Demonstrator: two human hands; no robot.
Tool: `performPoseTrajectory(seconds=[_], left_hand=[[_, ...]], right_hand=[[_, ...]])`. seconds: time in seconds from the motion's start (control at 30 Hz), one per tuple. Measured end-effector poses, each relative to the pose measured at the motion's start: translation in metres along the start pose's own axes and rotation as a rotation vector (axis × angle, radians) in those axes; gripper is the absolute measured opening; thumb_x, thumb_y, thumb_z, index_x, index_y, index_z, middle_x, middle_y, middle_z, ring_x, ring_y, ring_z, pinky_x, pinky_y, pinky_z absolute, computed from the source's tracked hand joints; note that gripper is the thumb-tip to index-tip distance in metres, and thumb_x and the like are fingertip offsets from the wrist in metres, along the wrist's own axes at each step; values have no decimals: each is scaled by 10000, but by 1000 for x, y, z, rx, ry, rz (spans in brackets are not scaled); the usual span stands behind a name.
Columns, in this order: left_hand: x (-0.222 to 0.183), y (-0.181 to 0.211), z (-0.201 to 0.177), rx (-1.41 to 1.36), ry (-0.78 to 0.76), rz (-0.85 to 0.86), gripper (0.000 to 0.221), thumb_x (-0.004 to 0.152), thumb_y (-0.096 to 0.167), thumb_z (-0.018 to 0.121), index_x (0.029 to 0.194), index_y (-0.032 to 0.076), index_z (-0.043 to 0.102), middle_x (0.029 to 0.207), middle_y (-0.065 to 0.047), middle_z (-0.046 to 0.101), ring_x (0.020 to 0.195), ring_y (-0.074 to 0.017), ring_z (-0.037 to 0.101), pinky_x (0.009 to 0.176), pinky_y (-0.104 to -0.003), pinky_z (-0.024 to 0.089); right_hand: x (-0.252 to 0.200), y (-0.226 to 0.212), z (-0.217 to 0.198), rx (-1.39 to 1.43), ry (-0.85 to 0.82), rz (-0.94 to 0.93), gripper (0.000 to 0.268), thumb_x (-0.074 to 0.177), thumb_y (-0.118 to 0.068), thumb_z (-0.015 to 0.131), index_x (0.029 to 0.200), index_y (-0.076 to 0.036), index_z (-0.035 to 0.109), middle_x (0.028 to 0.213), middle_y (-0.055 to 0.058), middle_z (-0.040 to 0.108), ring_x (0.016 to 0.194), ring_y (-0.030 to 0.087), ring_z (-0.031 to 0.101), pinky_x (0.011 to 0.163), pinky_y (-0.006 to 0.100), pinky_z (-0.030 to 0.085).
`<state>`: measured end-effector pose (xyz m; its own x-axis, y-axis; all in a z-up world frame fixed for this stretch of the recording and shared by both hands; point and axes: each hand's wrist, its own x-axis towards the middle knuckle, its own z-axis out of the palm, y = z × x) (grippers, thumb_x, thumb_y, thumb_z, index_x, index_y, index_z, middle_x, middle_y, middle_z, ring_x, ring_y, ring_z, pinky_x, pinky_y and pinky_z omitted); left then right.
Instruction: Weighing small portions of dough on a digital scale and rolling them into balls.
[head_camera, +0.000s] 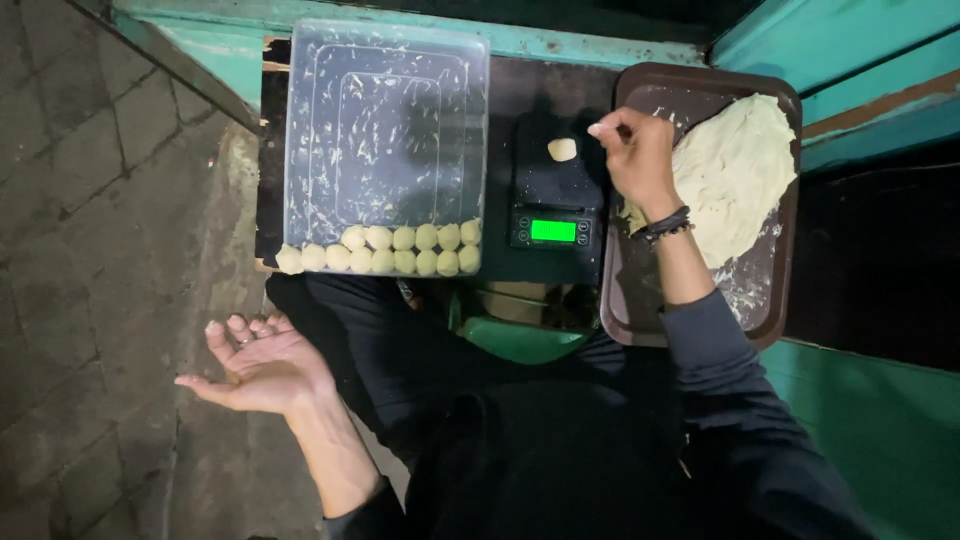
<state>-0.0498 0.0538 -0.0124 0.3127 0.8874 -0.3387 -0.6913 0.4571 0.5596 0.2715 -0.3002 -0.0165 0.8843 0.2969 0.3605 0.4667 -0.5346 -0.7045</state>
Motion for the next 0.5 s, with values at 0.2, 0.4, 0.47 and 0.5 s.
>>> performPoseTrajectory(seconds=[0.2, 0.4, 0.47, 0.5], left_hand=[[5, -1, -9, -8, -36, 6, 545, 880, 600, 472, 1029, 137, 718, 914, -65, 723, 774, -180, 653, 771, -323, 572], [2, -10, -3, -33, -11, 25, 520, 863, 604, 528, 1005, 145, 724, 877, -60, 713, 757, -180, 639, 757, -322, 575], [-3, -5, 4, -62, 14, 19, 495, 871, 599, 586, 981, 138, 726, 853, -69, 717, 737, -180, 658, 718, -321, 587], [-1, -8, -1, -65, 28, 68, 495, 871, 599, 586, 981, 138, 726, 853, -69, 717, 737, -180, 658, 718, -321, 587]], right_hand=[[6, -25, 13, -306, -241, -80, 134, 1026, -71, 700, 1110, 20, 751, 849, 244, 701, 744, 457, 695, 747, 506, 544], [10, -25, 36, -631, -549, -24, 412, 959, -239, 708, 1360, -150, 682, 1286, 255, 622, 925, 559, 702, 791, 660, 575], [17, -47, 48, -919, -618, 23, 249, 911, -250, 688, 963, -58, 837, 901, 214, 790, 898, 419, 775, 751, 510, 616], [14, -38, 47, -892, -631, -22, 249, 911, -250, 688, 963, -58, 837, 901, 214, 790, 898, 419, 775, 751, 510, 616]])
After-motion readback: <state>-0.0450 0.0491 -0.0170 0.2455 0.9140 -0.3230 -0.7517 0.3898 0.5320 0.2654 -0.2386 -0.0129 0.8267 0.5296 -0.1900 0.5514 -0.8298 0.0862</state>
